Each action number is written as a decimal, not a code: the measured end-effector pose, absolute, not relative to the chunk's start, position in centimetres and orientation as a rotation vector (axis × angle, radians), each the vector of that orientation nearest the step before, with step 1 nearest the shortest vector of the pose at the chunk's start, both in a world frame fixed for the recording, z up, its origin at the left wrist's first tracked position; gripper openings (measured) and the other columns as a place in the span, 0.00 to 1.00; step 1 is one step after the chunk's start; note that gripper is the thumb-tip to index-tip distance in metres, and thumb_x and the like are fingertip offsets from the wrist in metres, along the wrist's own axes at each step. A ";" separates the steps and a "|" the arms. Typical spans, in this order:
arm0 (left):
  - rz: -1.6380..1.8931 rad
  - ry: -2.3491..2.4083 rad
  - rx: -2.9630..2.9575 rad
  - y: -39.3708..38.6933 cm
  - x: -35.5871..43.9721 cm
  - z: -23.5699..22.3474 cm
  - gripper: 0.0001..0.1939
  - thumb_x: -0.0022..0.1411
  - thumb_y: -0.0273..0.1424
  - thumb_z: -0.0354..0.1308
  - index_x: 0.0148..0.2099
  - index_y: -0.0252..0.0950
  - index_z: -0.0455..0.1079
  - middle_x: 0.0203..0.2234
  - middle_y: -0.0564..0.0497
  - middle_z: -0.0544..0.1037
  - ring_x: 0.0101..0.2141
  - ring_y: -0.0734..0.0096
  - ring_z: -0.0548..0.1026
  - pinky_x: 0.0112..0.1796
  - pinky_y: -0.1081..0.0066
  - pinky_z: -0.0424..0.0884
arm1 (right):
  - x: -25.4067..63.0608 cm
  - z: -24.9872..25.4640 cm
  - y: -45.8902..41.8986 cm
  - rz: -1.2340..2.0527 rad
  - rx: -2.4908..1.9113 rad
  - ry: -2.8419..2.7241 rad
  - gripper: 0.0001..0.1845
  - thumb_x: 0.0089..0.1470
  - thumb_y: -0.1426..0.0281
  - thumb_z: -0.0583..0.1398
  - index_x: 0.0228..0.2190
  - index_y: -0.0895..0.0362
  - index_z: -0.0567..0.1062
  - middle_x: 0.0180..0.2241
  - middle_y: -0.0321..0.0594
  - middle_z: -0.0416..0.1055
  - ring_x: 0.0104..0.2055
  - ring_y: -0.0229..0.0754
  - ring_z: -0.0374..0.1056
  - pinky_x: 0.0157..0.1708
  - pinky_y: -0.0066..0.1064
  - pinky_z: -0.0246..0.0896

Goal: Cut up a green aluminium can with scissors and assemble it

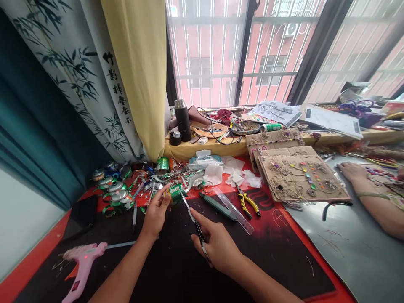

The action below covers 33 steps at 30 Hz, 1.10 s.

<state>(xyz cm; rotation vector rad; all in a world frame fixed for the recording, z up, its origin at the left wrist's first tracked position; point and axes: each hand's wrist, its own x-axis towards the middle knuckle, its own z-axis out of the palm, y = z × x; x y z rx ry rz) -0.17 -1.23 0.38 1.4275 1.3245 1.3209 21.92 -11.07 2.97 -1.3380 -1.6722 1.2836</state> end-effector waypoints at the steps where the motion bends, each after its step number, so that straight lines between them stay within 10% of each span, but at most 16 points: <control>1: 1.317 1.300 1.365 -1.2 -0.2 0.4 0.38 0.65 0.61 0.61 0.65 0.41 0.73 0.33 0.49 0.80 0.34 0.58 0.79 0.32 0.65 0.75 | 21.9 3.0 -11.1 1.272 -1.338 -1.686 0.40 0.62 0.72 0.62 0.73 0.49 0.64 0.22 0.25 0.64 0.14 0.31 0.61 0.14 0.19 0.52; 33: 1.333 1.277 1.225 -0.9 0.5 0.4 0.39 0.56 0.60 0.70 0.59 0.39 0.71 0.35 0.52 0.80 0.25 0.63 0.82 0.27 0.64 0.80 | 21.9 2.8 -11.0 1.161 -1.348 -1.775 0.40 0.59 0.72 0.62 0.72 0.50 0.67 0.21 0.26 0.62 0.18 0.32 0.54 0.21 0.24 0.48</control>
